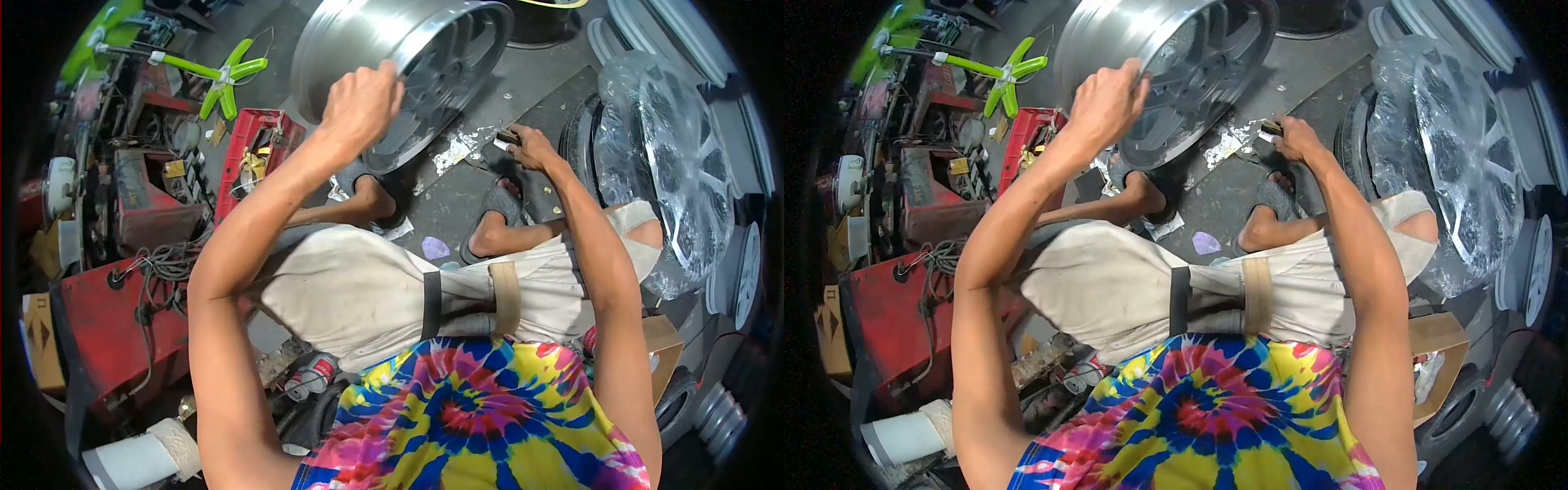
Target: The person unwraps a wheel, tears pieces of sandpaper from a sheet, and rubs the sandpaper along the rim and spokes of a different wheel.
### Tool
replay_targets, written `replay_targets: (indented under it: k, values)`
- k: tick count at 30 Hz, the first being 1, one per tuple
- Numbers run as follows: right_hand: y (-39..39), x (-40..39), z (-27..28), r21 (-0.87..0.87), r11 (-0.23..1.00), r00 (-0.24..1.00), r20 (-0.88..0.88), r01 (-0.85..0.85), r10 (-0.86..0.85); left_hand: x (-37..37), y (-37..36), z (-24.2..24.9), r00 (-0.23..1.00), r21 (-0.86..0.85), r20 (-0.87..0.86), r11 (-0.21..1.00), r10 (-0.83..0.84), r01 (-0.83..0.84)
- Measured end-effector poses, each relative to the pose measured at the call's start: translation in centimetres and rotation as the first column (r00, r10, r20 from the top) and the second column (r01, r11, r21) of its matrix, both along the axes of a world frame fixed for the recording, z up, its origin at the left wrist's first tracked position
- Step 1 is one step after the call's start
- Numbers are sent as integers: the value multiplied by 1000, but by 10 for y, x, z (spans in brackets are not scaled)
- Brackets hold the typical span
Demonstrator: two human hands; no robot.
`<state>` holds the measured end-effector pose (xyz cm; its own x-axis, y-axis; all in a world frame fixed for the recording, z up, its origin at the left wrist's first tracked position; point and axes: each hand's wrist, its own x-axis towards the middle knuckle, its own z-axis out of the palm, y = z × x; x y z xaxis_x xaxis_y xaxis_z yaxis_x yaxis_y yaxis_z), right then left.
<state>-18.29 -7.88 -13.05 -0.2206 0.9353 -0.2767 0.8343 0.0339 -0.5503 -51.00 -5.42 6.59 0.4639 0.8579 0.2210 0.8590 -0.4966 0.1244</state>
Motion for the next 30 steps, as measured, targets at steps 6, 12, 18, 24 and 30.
replay_targets:
  k: [6, 12, 18, 24, 30]
  values:
    - [11, 1, 6, -245, 962, 914, -350, 121, -205, -18, -28, 8, 999, -145, 2, 989, 36, -36]
    - [-1, -8, 56, -393, 908, 753, -553, 143, -357, 6, -29, 11, 1000, -122, 9, 992, 13, -12]
    - [-22, -7, 98, -239, 952, 738, -603, 194, -301, 33, -17, 41, 998, 84, -63, 996, 31, -25]
    - [-36, -20, 155, -105, 992, 756, -643, 69, -120, 62, -7, 30, 927, -381, 342, 879, -155, 287]
    - [-48, -24, 180, -81, 992, 786, -606, 93, -123, 63, 2, 14, 880, -678, 474, 626, -28, 385]
